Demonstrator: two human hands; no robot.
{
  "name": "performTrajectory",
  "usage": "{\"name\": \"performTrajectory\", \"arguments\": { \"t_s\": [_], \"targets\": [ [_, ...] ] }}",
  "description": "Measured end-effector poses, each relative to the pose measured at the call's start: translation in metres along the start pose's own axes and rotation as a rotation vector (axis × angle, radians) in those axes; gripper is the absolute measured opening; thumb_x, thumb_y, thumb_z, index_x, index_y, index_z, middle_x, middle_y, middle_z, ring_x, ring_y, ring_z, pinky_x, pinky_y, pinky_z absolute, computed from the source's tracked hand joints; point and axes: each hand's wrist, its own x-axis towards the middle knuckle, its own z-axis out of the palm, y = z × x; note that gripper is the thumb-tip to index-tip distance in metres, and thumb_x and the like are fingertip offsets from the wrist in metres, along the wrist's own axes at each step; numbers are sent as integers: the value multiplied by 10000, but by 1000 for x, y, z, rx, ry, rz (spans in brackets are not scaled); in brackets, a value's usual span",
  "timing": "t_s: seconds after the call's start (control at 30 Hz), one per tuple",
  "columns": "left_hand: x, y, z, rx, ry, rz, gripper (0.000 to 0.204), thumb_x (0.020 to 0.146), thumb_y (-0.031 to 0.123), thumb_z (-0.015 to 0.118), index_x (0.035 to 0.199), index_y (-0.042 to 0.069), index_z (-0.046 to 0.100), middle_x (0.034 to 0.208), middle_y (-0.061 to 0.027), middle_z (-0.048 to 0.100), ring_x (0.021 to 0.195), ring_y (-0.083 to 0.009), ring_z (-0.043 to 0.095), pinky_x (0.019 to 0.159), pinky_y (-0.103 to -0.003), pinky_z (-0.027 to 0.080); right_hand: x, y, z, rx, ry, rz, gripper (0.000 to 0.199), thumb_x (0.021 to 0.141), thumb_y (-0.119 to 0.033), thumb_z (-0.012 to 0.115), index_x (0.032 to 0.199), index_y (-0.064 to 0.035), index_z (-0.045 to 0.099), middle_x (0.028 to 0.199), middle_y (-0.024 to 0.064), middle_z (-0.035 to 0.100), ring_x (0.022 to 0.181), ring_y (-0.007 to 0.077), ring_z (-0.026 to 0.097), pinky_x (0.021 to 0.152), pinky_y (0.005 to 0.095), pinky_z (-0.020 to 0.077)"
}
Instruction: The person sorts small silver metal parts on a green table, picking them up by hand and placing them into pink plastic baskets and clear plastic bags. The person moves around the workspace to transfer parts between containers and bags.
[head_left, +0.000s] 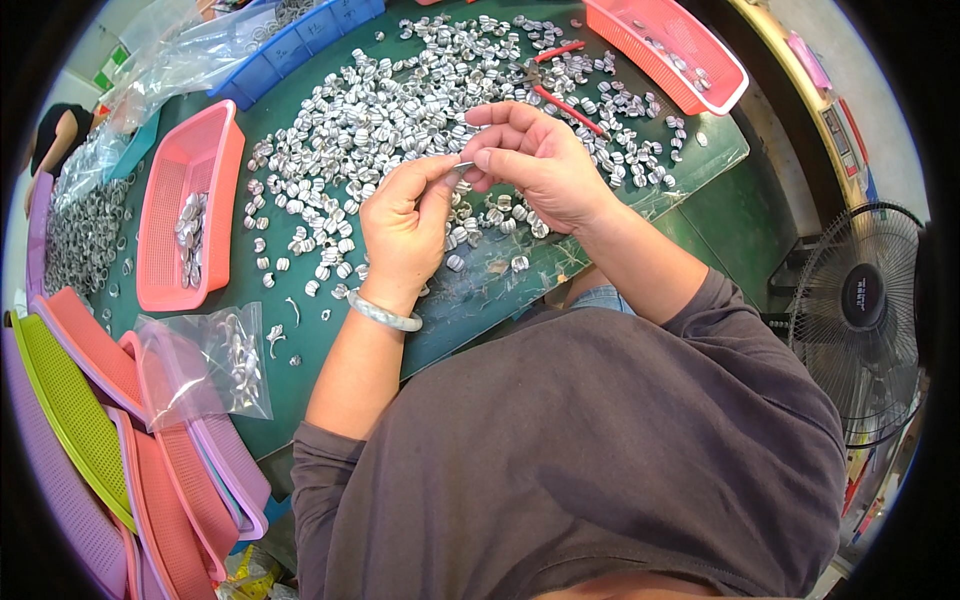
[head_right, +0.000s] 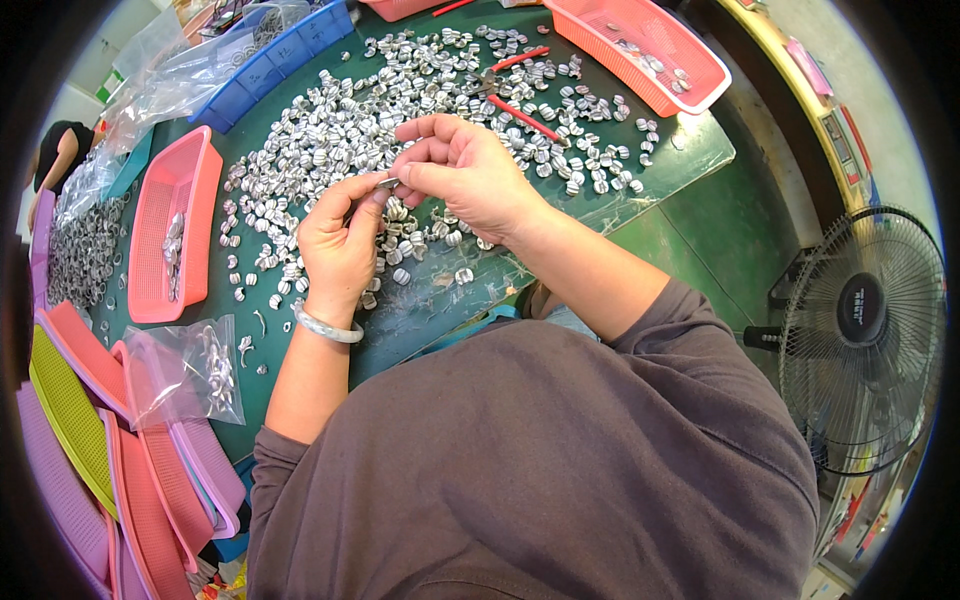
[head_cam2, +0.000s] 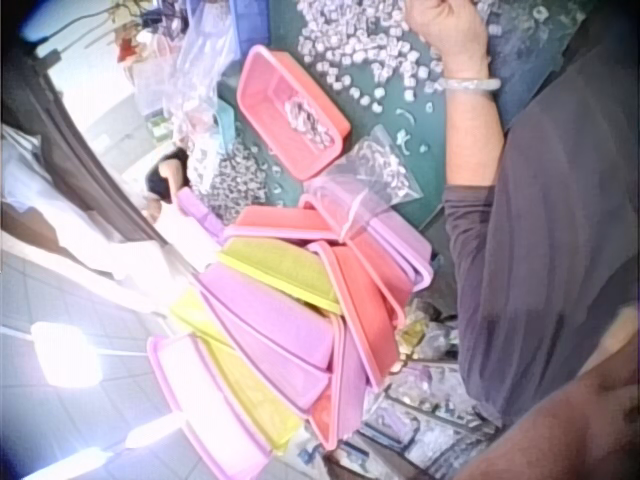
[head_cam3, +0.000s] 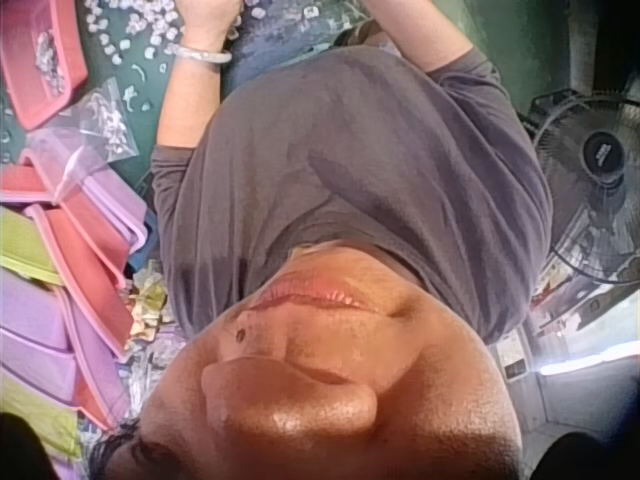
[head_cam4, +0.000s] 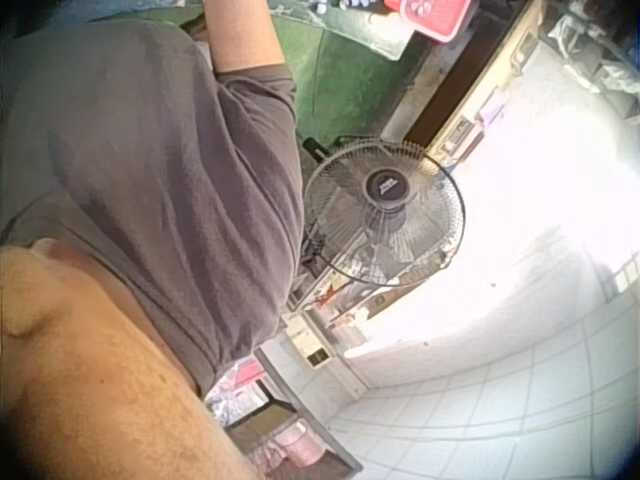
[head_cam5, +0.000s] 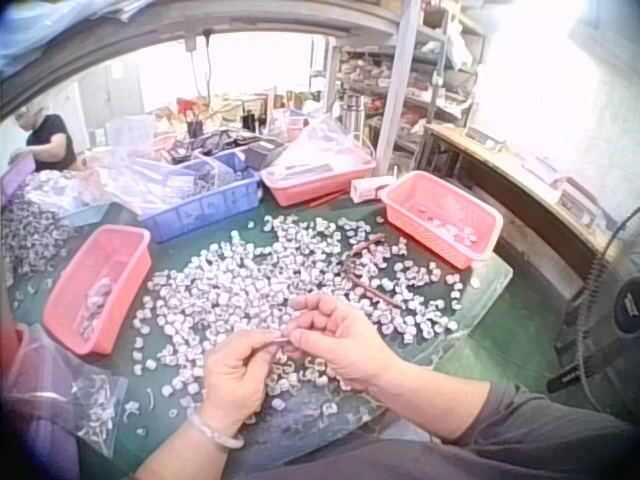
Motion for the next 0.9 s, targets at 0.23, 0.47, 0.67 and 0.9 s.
{"name": "performTrajectory", "arguments": {
  "t_s": [0.23, 0.47, 0.67, 0.9],
  "targets": [
    [-1, -2, 0, -35, -3, -28, 142, 764, -27, 562, 881, 26, 621, 787, -37, 597, 670, -67, 531, 591, -188, 422, 1, 2, -1, 3, -7, -4, 337, 793, -8, 524, 1110, 46, 426, 852, 78, 577, 739, 135, 570, 674, 246, 472],
    [-1, -3, 1, -55, 8, -20, 136, 765, -13, 576, 890, 21, 618, 789, -37, 596, 683, -69, 535, 602, -185, 425, 2, 3, 3, 25, 20, -54, 332, 767, -10, 547, 1069, 57, 427, 827, 87, 578, 689, 132, 566, 636, 233, 468],
    [0, 8, -1, -363, -62, -239, 128, 793, 47, 577, 912, 13, 606, 760, -38, 594, 595, -41, 499, 517, -157, 390, 2, 3, -3, 21, -32, -91, 359, 779, -3, 546, 1118, 32, 434, 885, 81, 573, 787, 128, 562, 684, 249, 463],
    [5, 2, -4, -754, -57, -498, 102, 791, 49, 579, 882, 1, 576, 713, -33, 575, 498, -39, 441, 412, -155, 320, 1, 5, -2, -134, -51, -144, 360, 772, 28, 530, 1120, 24, 436, 916, 93, 569, 823, 130, 559, 751, 260, 467]
  ]
}}
